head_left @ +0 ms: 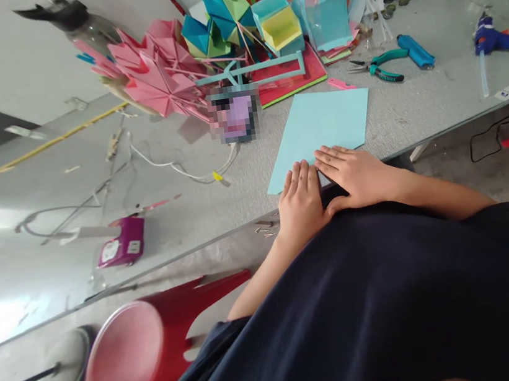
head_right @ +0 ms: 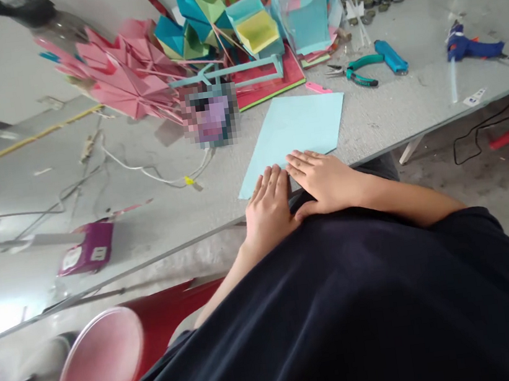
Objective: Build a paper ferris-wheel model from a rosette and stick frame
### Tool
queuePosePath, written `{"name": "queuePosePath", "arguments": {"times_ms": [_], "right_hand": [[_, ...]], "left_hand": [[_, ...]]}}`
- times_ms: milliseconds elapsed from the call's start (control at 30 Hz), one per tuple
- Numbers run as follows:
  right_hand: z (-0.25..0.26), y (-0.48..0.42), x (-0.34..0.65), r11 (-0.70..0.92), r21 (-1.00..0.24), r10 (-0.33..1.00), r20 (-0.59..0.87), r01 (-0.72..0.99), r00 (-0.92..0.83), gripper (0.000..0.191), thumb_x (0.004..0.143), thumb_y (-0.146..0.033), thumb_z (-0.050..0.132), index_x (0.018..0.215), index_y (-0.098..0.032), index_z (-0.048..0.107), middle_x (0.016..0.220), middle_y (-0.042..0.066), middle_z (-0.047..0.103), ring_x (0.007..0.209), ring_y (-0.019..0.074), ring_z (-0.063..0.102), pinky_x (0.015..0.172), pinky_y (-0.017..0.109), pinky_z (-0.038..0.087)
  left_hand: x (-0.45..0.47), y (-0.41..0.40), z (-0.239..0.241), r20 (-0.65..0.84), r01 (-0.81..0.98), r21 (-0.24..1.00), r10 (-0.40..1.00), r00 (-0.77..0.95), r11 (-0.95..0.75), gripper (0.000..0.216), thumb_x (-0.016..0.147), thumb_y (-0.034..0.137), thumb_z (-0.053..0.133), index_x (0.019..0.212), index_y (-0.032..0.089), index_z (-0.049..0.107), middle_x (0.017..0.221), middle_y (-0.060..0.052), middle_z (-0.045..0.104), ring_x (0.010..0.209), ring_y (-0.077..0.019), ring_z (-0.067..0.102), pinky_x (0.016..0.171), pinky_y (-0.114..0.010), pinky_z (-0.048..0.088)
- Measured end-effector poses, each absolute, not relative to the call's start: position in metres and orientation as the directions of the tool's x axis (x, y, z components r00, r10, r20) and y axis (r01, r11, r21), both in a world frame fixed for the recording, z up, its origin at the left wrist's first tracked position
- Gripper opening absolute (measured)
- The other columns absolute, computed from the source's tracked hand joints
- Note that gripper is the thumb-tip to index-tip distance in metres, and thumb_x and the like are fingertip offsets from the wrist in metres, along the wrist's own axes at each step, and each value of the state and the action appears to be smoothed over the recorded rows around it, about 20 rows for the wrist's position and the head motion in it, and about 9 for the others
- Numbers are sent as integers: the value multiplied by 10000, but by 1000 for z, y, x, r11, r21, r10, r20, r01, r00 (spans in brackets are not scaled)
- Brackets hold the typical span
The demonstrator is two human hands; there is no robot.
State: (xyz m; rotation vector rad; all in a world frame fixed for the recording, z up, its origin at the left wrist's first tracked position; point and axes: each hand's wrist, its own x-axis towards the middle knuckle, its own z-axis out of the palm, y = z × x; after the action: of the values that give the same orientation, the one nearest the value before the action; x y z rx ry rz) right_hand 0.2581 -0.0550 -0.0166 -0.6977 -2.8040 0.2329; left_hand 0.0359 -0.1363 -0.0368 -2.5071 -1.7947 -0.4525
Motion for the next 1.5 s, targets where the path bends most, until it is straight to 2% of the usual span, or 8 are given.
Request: {"name": "queuePosePath", "arguments": {"times_ms": [167, 400, 633, 733, 933, 1133, 1300, 1500], "right_hand": [[-21, -65, 264, 839, -271, 539, 289, 473, -791, 1108, 1092, -849, 632, 1794, 1, 526, 1850, 325, 477, 1777, 472, 481, 1457, 682, 445], [-13, -58, 264, 814, -269, 570, 200, 514, -797, 1177, 1053, -886, 661, 1743, 62, 566, 1820, 349, 505, 1757, 498, 502, 1462, 676, 437], [-11, -41, 261, 798, -299, 586, 184, 523, -789, 1209, 1007, -884, 721, 1777, 30, 537, 1839, 330, 493, 1766, 494, 490, 1460, 676, 434], [-12, -37, 260, 795, -322, 584, 175, 515, -793, 1207, 1020, -901, 687, 1775, 29, 539, 1846, 332, 483, 1783, 490, 464, 1472, 687, 409], [-9, -32, 255, 781, -301, 606, 150, 547, -781, 1147, 1069, -833, 670, 1780, 52, 513, 1853, 336, 470, 1783, 491, 463, 1470, 703, 398], [-6, -44, 256, 787, -215, 613, 165, 579, -773, 1086, 1070, -787, 723, 1760, 35, 556, 1826, 331, 518, 1750, 490, 516, 1433, 656, 455], [-6, -68, 269, 812, -148, 584, 201, 564, -787, 1081, 1069, -814, 713, 1728, 35, 599, 1778, 341, 573, 1690, 508, 587, 1361, 648, 523], [-8, -80, 277, 826, -130, 564, 232, 549, -793, 1062, 1093, -836, 655, 1714, 25, 622, 1772, 327, 584, 1672, 496, 610, 1343, 633, 543]], "left_hand": [[31, -130, -35, 223, 915, 164, 917, 331, -370, 1035, 993, 747, 728, 1742, 49, 578, 1820, -326, 535, 1740, -507, 515, 1428, -675, 476], [36, -128, -24, 180, 916, 164, 924, 339, -368, 1220, 1006, 926, 635, 1773, -15, 512, 1846, -359, 481, 1759, -519, 482, 1449, -664, 436], [41, -118, -16, 157, 936, 113, 936, 315, -334, 1172, 1012, 922, 644, 1802, 65, 517, 1866, -324, 476, 1755, -514, 497, 1422, -648, 450], [43, -114, -16, 155, 944, 105, 943, 295, -312, 1190, 1005, 928, 658, 1788, 42, 522, 1867, -342, 464, 1766, -519, 478, 1437, -651, 421], [52, -108, -13, 169, 956, 73, 949, 268, -283, 1117, 1028, 831, 705, 1768, 14, 524, 1858, -361, 469, 1751, -528, 495, 1424, -673, 423], [54, -109, -12, 194, 967, 26, 951, 242, -252, 887, 1009, 515, 818, 1736, 57, 599, 1803, -306, 581, 1608, -484, 654, 1305, -603, 569], [48, -126, -28, 297, 939, 22, 899, 323, -344, 734, 1149, 560, 647, 1686, 60, 669, 1724, -297, 665, 1565, -455, 714, 1204, -566, 646], [39, -139, -51, 490, 879, 15, 770, 409, -477, 685, 1234, 571, 498, 1604, 43, 730, 1636, -264, 746, 1564, -382, 739, 1326, -502, 600]]}}
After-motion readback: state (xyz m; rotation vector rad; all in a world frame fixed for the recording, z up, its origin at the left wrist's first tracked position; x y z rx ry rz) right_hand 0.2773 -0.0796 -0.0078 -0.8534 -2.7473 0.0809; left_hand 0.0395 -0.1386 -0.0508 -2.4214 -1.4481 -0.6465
